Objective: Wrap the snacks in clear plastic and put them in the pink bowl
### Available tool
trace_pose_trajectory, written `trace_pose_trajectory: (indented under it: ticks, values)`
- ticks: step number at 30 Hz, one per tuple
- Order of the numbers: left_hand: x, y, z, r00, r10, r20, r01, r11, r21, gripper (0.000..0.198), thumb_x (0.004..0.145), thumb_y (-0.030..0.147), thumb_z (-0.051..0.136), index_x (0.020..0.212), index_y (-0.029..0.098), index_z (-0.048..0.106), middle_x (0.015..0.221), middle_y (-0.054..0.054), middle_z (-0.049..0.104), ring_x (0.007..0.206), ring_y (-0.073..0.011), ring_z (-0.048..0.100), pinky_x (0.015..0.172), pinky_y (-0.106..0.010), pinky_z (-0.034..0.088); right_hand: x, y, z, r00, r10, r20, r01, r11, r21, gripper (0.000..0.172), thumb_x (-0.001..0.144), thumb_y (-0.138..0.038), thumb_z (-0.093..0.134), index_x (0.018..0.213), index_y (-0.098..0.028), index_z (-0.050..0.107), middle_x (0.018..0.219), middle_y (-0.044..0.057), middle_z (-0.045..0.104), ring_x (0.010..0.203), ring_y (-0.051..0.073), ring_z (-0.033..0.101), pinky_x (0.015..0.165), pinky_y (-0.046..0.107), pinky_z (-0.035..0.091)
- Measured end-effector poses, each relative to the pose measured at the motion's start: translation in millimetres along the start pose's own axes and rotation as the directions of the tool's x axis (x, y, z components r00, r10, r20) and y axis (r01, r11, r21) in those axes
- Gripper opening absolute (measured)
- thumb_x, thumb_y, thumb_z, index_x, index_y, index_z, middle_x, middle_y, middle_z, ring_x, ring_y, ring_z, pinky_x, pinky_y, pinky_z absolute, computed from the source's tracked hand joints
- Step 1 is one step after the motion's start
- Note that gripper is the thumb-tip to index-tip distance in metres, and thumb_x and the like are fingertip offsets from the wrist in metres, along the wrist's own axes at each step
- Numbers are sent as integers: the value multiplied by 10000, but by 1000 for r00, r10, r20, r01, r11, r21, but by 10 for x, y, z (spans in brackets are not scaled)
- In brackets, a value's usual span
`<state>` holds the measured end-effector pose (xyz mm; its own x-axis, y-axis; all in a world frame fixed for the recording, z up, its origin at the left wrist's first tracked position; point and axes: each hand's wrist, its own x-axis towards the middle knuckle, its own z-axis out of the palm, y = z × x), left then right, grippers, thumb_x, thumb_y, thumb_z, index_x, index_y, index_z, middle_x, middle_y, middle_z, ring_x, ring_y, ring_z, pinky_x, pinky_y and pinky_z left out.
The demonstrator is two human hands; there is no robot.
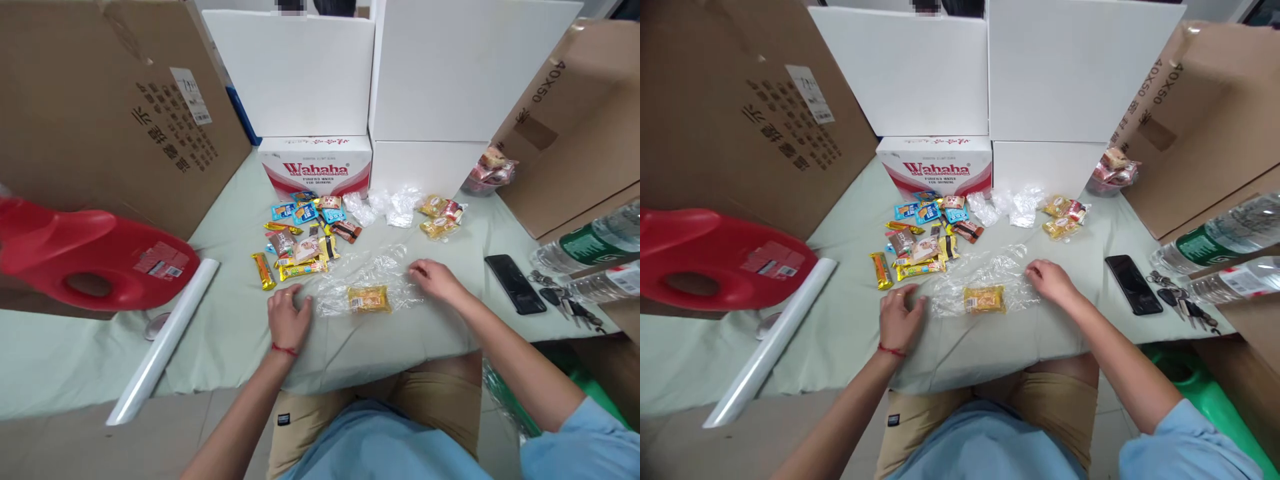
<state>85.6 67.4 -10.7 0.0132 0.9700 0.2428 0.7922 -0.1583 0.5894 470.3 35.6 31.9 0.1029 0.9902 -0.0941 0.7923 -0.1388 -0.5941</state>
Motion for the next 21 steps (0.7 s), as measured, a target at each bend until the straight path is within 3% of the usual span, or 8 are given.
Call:
trace_pose_trajectory:
  ticks: [2, 4, 6, 9, 12, 14, 18, 21]
  values:
    - [-89, 98, -90, 977, 79, -199, -62, 994, 87, 307, 867, 300, 548, 1103, 142, 665, 1063, -153, 678, 1053, -316, 596, 953, -500, 460, 74, -45, -130, 991, -67, -112, 49, 985, -163, 270, 941, -343, 518, 998, -181, 726, 935, 78, 702, 861, 202, 629, 775, 294, 444]
    - [-213, 274, -181, 927, 249, -280, -222, 967, 124, 240, 889, 192, 515, 1069, 166, 672, 1014, -127, 689, 1005, -277, 610, 918, -451, 457, 181, -150, -198, 985, -124, -118, 92, 966, -241, 273, 971, -328, 507, 1043, -181, 726, 987, 88, 712, 911, 214, 638, 816, 302, 450]
    - [-333, 501, -219, 867, 455, -202, -440, 890, 116, 269, 899, 122, 501, 1063, 217, 691, 1005, -85, 722, 960, -234, 621, 882, -406, 446, 318, -310, -163, 979, -200, -51, 176, 939, -295, 276, 985, -298, 507, 1102, -170, 722, 1057, 104, 718, 980, 231, 635, 877, 315, 454]
    - [-423, 816, -126, 777, 624, 85, -630, 770, 102, 439, 911, 99, 479, 1266, 277, 666, 1229, -61, 734, 955, -218, 623, 799, -392, 428, 550, -595, 66, 948, -307, 89, 318, 886, -338, 355, 976, -248, 538, 1295, -138, 653, 1264, 144, 672, 1157, 264, 584, 1003, 344, 424]
    - [-402, 973, 60, 771, 542, 333, -610, 780, 143, 512, 908, 90, 473, 1349, 292, 637, 1386, -35, 674, 988, -239, 618, 802, -419, 440, 763, -829, 342, 941, -271, 203, 328, 880, -345, 563, 934, -300, 645, 1456, -132, 522, 1406, 180, 592, 1248, 300, 532, 1021, 366, 416]
    - [-379, 990, 154, 781, 463, 419, -568, 805, 168, 512, 912, 96, 479, 1353, 302, 638, 1424, -11, 649, 1024, -251, 615, 838, -437, 456, 867, -923, 448, 949, -196, 247, 276, 895, -350, 612, 864, -330, 741, 1413, -125, 564, 1321, 195, 646, 1211, 325, 553, 965, 363, 434]
    - [-396, 972, 202, 785, 393, 479, -529, 828, 187, 506, 937, 122, 469, 1387, 299, 616, 1472, -23, 607, 1054, -258, 617, 872, -454, 475, 866, -982, 411, 936, -161, 314, 258, 920, -296, 242, 853, -252, 730, 1077, -164, 749, 989, 91, 758, 941, 235, 656, 784, 265, 434]
    - [-425, 1002, 190, 786, 379, 489, -516, 837, 181, 508, 941, 128, 464, 1410, 271, 598, 1464, -62, 613, 1056, -261, 622, 876, -456, 483, 609, -954, 305, 899, -285, 333, 357, 917, -179, 205, 938, -236, 609, 1071, -183, 755, 897, 34, 752, 815, 170, 649, 735, 233, 417]
